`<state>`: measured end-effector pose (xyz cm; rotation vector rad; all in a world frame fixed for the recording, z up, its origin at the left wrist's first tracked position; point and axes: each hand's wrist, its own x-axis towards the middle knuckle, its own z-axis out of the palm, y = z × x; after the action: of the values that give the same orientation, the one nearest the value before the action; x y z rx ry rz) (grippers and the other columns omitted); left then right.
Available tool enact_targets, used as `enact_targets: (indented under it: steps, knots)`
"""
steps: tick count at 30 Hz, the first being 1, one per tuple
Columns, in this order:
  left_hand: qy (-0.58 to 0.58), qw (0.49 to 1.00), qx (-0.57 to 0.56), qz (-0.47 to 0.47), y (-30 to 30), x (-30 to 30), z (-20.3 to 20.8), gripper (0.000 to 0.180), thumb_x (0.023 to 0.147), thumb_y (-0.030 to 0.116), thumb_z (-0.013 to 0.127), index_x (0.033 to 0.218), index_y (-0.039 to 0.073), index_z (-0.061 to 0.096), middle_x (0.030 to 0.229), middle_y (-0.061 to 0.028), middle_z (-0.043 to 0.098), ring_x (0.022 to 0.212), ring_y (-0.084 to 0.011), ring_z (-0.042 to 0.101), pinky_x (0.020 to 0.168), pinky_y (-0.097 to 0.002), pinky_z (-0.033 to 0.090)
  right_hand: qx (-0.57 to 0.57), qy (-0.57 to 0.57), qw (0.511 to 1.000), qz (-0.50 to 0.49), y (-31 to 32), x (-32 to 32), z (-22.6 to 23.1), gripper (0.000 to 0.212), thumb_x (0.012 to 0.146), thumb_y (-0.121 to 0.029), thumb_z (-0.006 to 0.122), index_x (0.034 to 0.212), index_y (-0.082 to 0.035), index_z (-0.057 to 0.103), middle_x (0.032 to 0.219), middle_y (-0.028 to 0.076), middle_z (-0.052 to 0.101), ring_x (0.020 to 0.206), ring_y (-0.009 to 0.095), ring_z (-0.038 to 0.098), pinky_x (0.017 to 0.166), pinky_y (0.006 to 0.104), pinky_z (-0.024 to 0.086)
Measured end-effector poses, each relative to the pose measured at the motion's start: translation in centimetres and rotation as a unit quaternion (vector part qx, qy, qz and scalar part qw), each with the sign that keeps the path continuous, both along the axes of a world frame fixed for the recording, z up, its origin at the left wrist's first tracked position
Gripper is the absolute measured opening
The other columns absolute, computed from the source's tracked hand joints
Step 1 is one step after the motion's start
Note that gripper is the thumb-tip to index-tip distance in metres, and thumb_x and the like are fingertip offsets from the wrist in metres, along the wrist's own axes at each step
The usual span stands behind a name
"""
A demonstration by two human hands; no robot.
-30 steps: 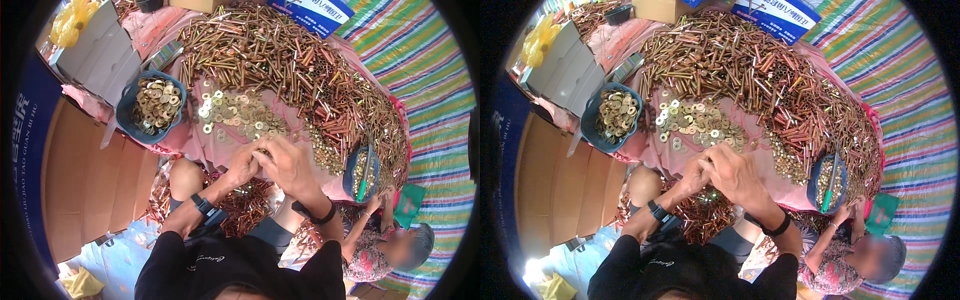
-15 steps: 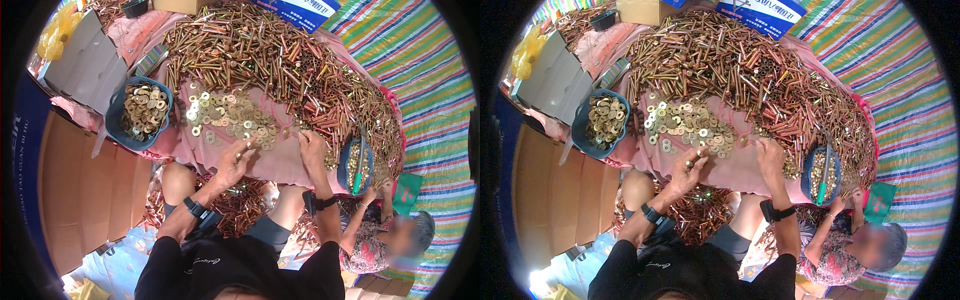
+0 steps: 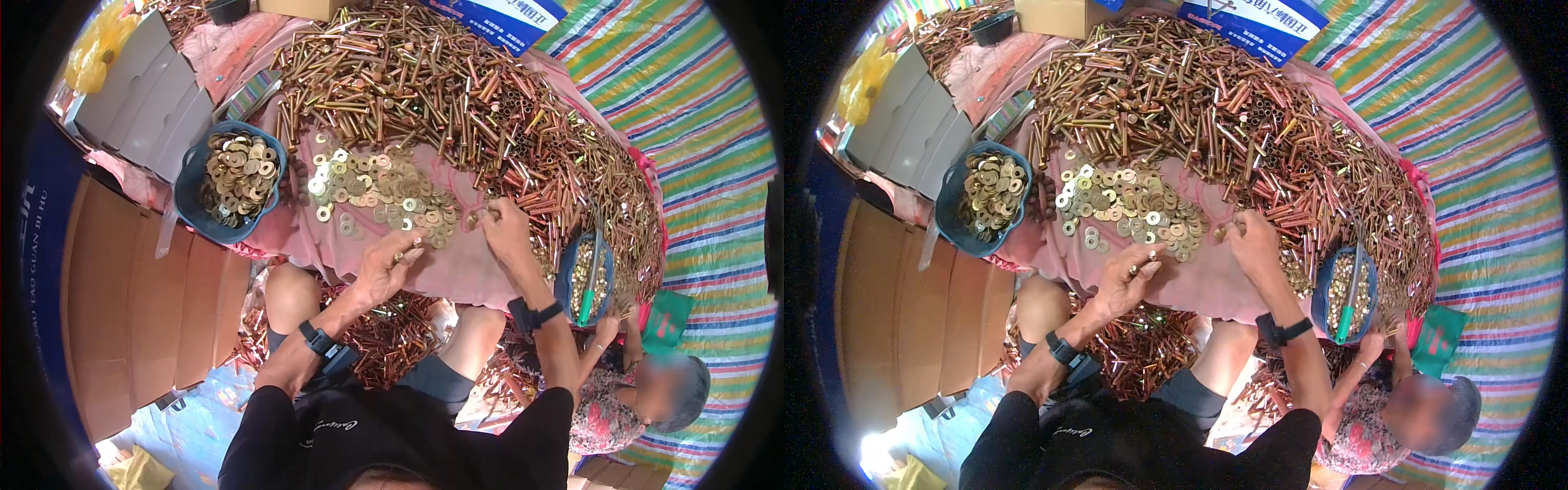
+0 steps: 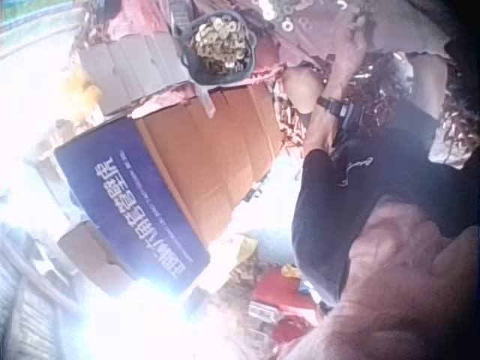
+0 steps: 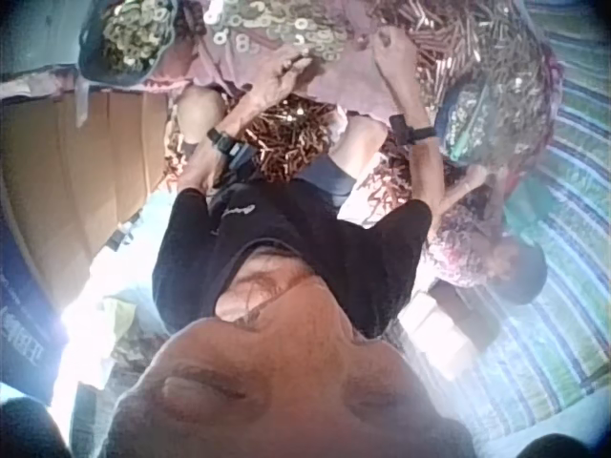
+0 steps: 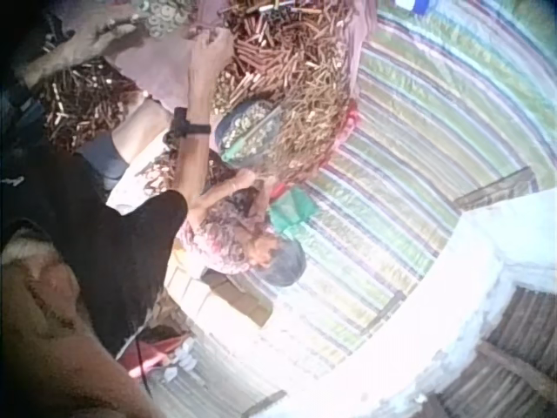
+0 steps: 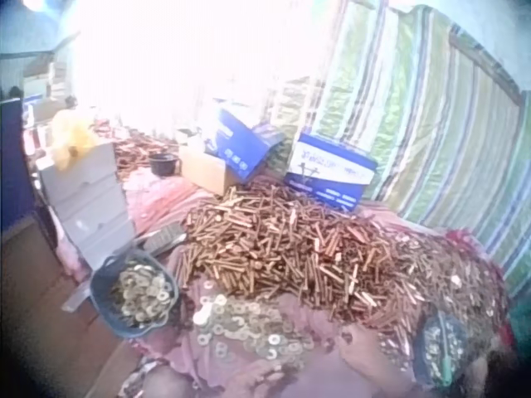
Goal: Manually placing metal washers onto threaded sleeve anchors or bolts from a large pile.
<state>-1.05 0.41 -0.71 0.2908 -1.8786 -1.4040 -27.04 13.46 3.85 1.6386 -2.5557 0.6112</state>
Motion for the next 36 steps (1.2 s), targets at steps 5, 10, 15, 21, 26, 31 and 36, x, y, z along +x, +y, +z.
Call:
enact_targets:
  steps: [5,10,15,21,26,31,36]
  knots:
    - [-0.025,0.999,0.012,-0.018,-0.2,0.8,0.2,0.036,0.097,0.003,0.065,0.133,0.002,0.065,0.104,-0.0172,0.071,0.093,-0.0331,0.069,0.083,-0.0387,0.055,-0.107,-0.517,0.843,-0.104,0.2,5.7,2.8,0.014,0.097,-0.011,0.067,0.105,-0.001,0.063,0.091,0.009,0.070,0.062,0.013,0.067,0.051,0.0269,0.050]
    - [-0.007,1.000,0.010,-0.019,0.1,0.2,-0.5,0.038,0.095,0.002,0.064,0.133,0.002,0.065,0.105,-0.0174,0.072,0.093,-0.0349,0.069,0.085,-0.0407,0.055,-0.207,-0.677,0.706,-0.036,0.4,8.2,2.1,0.027,0.100,-0.012,0.065,0.122,0.002,0.060,0.094,0.009,0.071,0.069,0.016,0.070,0.056,0.0257,0.053]
    - [0.019,1.000,0.012,-0.005,0.2,-0.3,-1.3,0.039,0.093,0.001,0.064,0.133,0.002,0.065,0.109,-0.0184,0.073,0.097,-0.0357,0.070,0.087,-0.0418,0.056,-0.187,-0.652,0.735,-0.019,-0.3,10.5,3.5,0.036,0.102,-0.013,0.065,0.134,0.004,0.060,0.096,0.009,0.071,0.080,0.016,0.072,0.065,0.0258,0.054]
    - [0.031,0.999,0.015,-0.014,0.2,-0.1,-1.6,0.036,0.093,0.000,0.061,0.129,0.000,0.066,0.108,-0.0196,0.073,0.097,-0.0374,0.071,0.087,-0.0427,0.056,-0.120,-0.471,0.871,0.074,-1.4,12.0,5.0,0.029,0.101,-0.011,0.068,0.126,0.003,0.067,0.106,0.010,0.070,0.088,0.016,0.070,0.075,0.0274,0.055]
    - [0.009,1.000,0.019,-0.021,0.0,0.1,-1.6,0.038,0.090,-0.003,0.056,0.127,-0.002,0.065,0.105,-0.0213,0.072,0.096,-0.0389,0.071,0.086,-0.0429,0.056,-0.123,-0.246,0.945,0.179,-2.4,12.7,5.4,0.024,0.096,-0.004,0.070,0.119,0.001,0.070,0.105,0.012,0.068,0.097,0.023,0.067,0.081,0.0328,0.054]
    - [0.026,0.999,0.010,-0.017,0.1,-0.1,-1.7,0.040,0.085,-0.008,0.054,0.123,-0.003,0.066,0.105,-0.0222,0.072,0.093,-0.0395,0.071,0.084,-0.0434,0.057,-0.139,-0.192,0.957,0.166,-2.6,13.1,5.1,0.023,0.093,-0.004,0.074,0.115,0.001,0.069,0.100,0.012,0.069,0.089,0.020,0.067,0.077,0.0325,0.054]
    - [0.033,0.999,0.003,-0.023,0.0,-0.1,-1.9,0.042,0.082,-0.009,0.055,0.122,-0.002,0.066,0.105,-0.0224,0.072,0.093,-0.0395,0.070,0.084,-0.0435,0.057,-0.063,-0.369,0.927,0.015,-2.0,13.2,4.0,0.026,0.090,-0.011,0.081,0.111,0.000,0.069,0.094,0.011,0.070,0.079,0.015,0.067,0.070,0.0319,0.055]
